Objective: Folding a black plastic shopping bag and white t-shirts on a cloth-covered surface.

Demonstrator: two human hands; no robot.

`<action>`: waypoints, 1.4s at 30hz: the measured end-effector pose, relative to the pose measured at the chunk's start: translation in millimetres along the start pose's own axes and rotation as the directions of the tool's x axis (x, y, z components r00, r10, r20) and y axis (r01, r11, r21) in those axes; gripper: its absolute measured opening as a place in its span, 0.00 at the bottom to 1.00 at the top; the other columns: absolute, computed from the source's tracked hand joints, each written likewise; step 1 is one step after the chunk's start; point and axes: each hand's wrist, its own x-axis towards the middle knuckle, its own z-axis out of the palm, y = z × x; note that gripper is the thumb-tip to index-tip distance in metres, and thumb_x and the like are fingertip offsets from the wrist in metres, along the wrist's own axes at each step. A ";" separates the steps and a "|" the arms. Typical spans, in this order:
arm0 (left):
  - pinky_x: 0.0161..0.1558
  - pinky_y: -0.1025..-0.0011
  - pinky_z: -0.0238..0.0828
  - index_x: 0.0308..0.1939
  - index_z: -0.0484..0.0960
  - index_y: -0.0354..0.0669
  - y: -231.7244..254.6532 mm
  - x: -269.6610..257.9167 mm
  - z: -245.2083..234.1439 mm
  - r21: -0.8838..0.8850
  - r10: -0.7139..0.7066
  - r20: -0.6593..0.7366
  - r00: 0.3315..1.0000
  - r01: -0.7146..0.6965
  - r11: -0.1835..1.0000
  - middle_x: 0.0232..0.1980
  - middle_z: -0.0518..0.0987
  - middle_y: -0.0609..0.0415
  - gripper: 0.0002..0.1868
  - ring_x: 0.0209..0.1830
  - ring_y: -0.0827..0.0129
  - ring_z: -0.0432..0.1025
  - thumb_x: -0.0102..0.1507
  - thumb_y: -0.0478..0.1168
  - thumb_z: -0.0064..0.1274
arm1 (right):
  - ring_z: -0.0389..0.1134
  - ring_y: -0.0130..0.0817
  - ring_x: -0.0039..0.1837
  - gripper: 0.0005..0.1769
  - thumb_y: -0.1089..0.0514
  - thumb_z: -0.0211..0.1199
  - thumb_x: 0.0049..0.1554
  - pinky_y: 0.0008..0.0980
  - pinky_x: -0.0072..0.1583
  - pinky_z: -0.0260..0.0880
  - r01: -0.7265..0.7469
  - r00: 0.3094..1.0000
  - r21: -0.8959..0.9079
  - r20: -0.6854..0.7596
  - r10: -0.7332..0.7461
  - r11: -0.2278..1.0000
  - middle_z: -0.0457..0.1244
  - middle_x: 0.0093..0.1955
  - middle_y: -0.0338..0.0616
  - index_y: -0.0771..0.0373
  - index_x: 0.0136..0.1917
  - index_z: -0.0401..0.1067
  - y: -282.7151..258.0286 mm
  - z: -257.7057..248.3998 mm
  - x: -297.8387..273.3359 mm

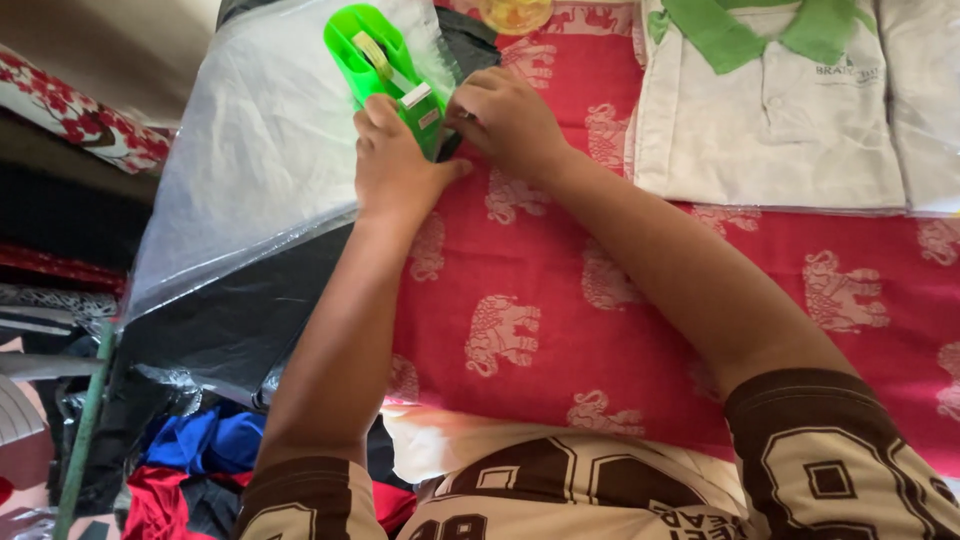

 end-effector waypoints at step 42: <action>0.35 0.69 0.73 0.39 0.86 0.34 -10.2 25.2 -8.1 -0.424 0.108 -0.106 0.988 -0.143 0.894 0.35 0.80 0.51 0.16 0.29 0.66 0.73 0.58 0.43 0.71 | 0.69 0.35 0.37 0.12 0.60 0.72 0.52 0.32 0.40 0.71 -0.434 0.894 0.005 -0.122 0.431 0.901 0.69 0.39 0.46 0.69 0.47 0.79 80.1 31.7 -3.7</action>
